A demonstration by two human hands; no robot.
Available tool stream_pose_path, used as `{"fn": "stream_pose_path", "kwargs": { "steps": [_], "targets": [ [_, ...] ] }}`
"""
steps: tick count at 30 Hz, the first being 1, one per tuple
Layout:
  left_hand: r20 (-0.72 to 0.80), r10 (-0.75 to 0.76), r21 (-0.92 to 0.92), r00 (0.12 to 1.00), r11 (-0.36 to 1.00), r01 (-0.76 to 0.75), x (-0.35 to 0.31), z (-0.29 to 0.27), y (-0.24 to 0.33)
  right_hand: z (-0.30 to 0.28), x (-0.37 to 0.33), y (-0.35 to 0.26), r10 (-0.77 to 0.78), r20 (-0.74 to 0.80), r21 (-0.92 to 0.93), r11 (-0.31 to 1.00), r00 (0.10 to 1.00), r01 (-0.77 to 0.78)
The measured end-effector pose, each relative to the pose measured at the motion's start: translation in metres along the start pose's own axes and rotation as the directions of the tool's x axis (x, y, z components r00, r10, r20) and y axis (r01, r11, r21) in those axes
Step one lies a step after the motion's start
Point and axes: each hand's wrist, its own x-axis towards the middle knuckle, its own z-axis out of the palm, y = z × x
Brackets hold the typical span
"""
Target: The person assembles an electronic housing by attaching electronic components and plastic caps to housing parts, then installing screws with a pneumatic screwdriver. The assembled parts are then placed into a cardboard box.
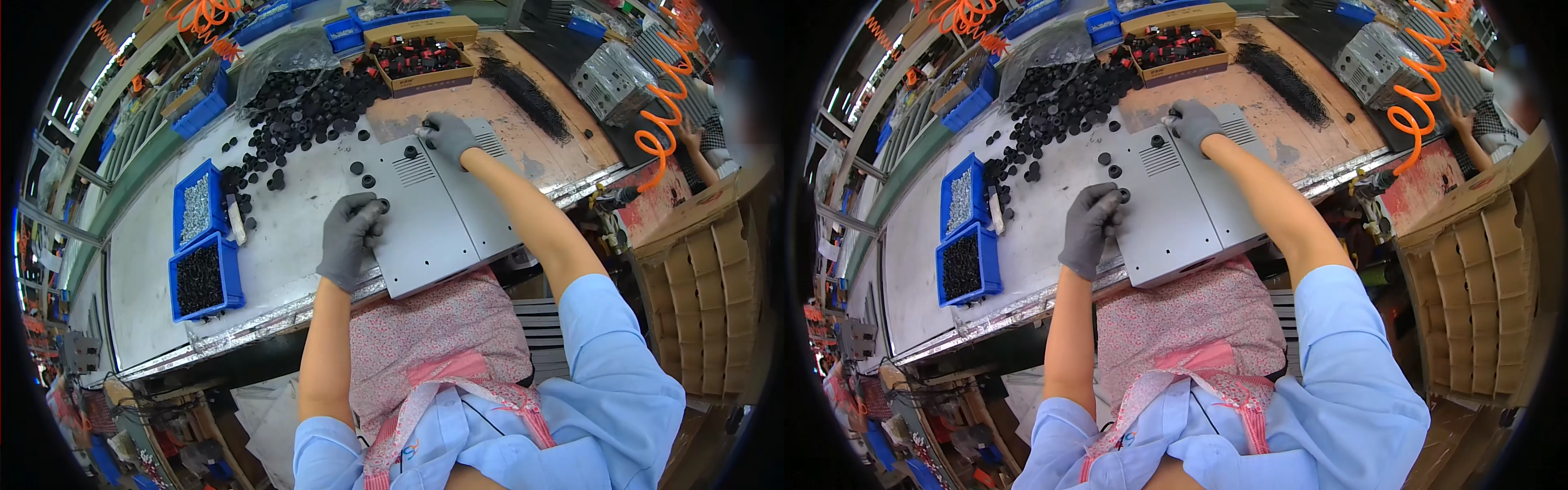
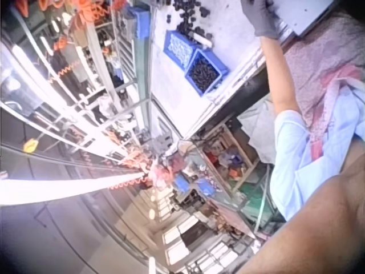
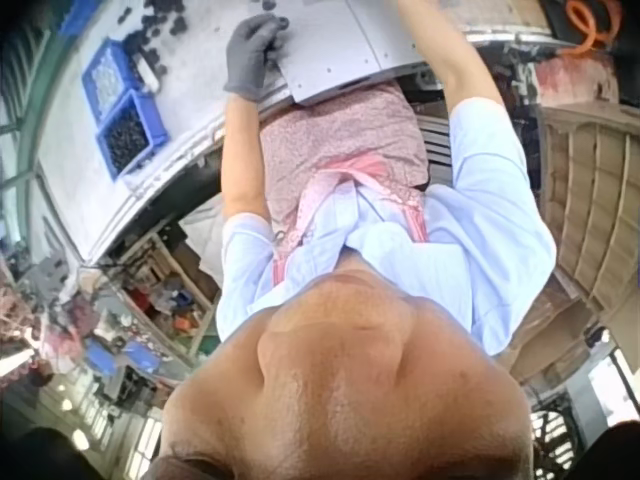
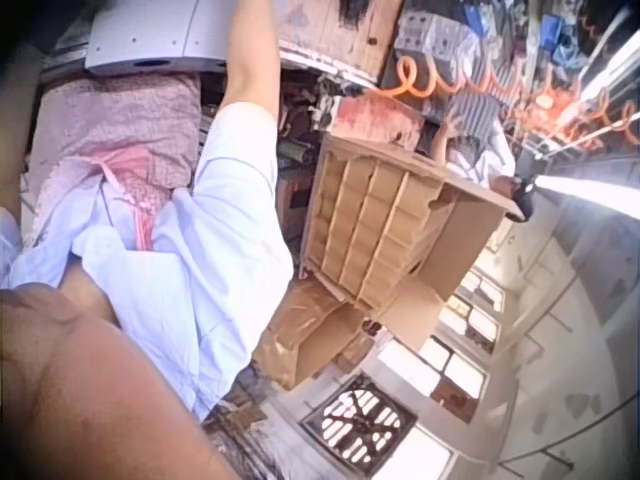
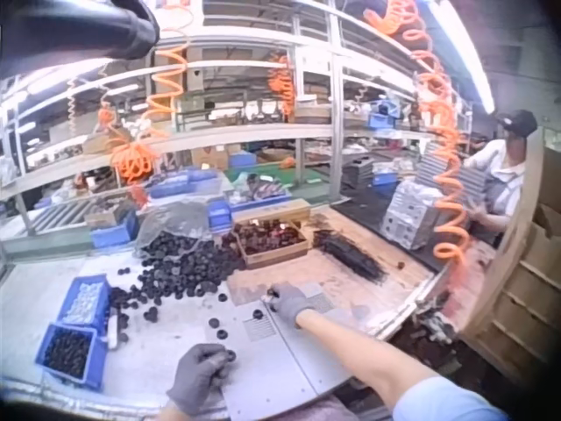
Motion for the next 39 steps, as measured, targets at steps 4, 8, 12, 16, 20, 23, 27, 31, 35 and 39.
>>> {"fn": "stream_pose_path", "kwargs": {
  "steps": [4,8,12,16,20,23,27,31,35,39],
  "targets": [
    [0.017,-0.029,0.064,0.999,0.998,0.027,-0.007,0.009,0.000,0.007,0.005,0.000,0.101,-0.034,-0.079,0.991,0.994,-0.104],
    [-0.035,-0.020,0.081,0.999,0.996,0.023,-0.018,-0.007,-0.001,-0.017,0.001,0.021,0.224,0.032,0.227,0.947,0.974,-0.226],
    [-0.032,-0.005,0.156,0.999,0.988,0.010,-0.020,-0.012,0.005,-0.050,-0.012,0.049,0.272,0.014,0.058,0.961,0.962,-0.272],
    [0.063,-0.021,0.252,0.998,0.968,0.004,-0.017,0.022,0.013,-0.055,-0.019,0.055,0.183,0.075,-0.167,0.971,0.980,-0.169],
    [0.244,-0.019,0.357,0.970,0.931,-0.072,0.001,0.043,-0.006,-0.053,-0.010,0.054,0.196,0.053,-0.254,0.951,0.979,-0.176],
    [0.295,0.049,0.477,0.954,0.858,-0.192,0.010,0.047,-0.023,-0.047,-0.003,0.058,0.318,-0.026,-0.211,0.925,0.948,-0.316],
    [0.340,-0.114,0.338,0.933,0.941,-0.008,0.012,0.048,-0.021,-0.053,0.009,0.078,0.452,0.074,0.034,0.890,0.889,-0.455],
    [0.301,-0.028,0.430,0.953,0.896,-0.109,0.019,0.044,-0.032,-0.054,-0.004,0.070,0.412,-0.026,-0.127,0.902,0.911,-0.412],
    [0.235,0.278,0.610,0.931,0.703,-0.364,0.020,0.046,-0.046,-0.056,-0.017,0.063,0.470,-0.130,-0.054,0.876,0.873,-0.479],
    [0.067,0.046,0.296,0.997,0.953,-0.064,0.002,0.044,-0.020,-0.054,-0.056,0.056,0.403,0.079,0.648,0.675,0.912,-0.354]
  ]
}}
